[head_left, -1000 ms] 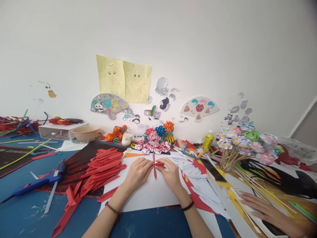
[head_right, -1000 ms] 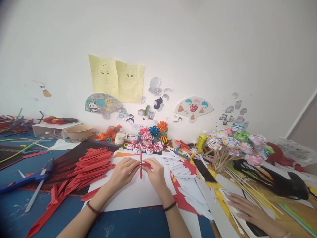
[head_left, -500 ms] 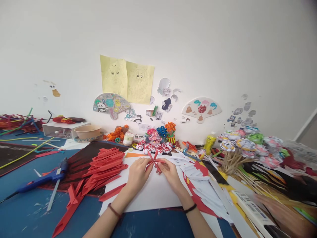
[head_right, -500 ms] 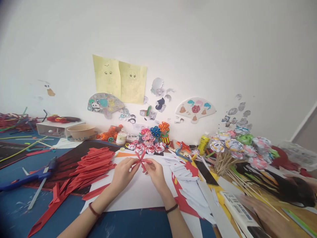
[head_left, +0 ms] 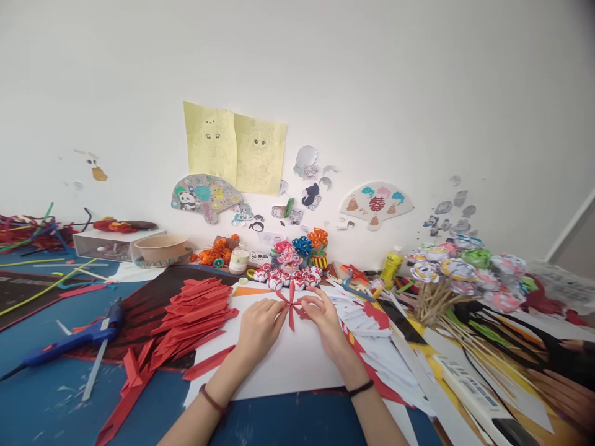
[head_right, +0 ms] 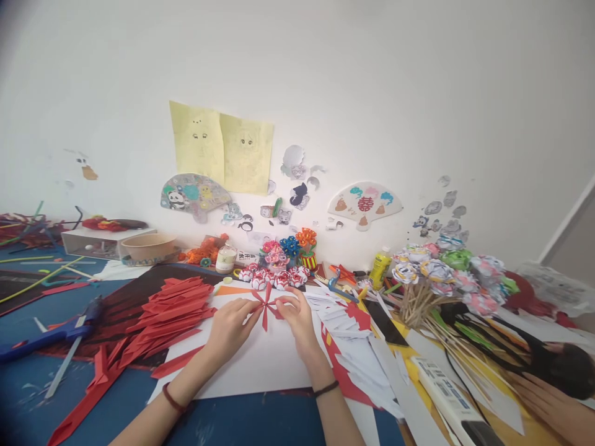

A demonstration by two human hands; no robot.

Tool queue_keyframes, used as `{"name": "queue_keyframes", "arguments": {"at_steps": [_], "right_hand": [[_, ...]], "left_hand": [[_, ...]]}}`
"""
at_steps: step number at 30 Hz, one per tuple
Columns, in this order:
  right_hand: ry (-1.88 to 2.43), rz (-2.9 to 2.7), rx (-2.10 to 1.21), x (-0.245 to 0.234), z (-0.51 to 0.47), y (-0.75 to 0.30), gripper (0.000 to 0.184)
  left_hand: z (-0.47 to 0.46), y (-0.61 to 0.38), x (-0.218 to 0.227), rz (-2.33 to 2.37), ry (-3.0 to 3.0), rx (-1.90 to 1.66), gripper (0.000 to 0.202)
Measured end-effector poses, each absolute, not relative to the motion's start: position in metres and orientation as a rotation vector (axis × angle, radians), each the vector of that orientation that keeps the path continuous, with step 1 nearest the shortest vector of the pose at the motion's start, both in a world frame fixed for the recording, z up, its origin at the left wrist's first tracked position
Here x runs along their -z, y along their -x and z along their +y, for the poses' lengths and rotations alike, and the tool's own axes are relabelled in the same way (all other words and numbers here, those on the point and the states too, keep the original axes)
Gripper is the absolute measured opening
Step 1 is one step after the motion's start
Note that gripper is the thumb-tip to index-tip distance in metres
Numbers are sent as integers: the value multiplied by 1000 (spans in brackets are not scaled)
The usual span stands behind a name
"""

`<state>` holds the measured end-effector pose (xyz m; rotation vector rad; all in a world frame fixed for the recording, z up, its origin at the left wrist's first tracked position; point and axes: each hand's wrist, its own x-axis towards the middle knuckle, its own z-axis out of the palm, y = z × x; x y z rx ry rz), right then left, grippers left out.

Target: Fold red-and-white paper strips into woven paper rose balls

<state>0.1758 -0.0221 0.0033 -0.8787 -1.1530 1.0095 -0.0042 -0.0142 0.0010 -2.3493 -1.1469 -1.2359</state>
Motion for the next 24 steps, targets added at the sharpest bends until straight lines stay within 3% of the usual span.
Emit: {"name": "queue_keyframes", "arguments": {"at_steps": [8, 17, 24], "right_hand": [[999, -1367, -1034, 5, -14, -176, 42], [1201, -1658, -431, 5, -16, -181, 30], [1120, -1681, -639, 3, -21, -180, 27]], "left_hand": [[-17, 2, 0, -1151, 2306, 1137, 23], [-15, 4, -4, -1107, 2523, 1118, 17], [-15, 6, -10, -1049, 2767, 1404, 17]]}}
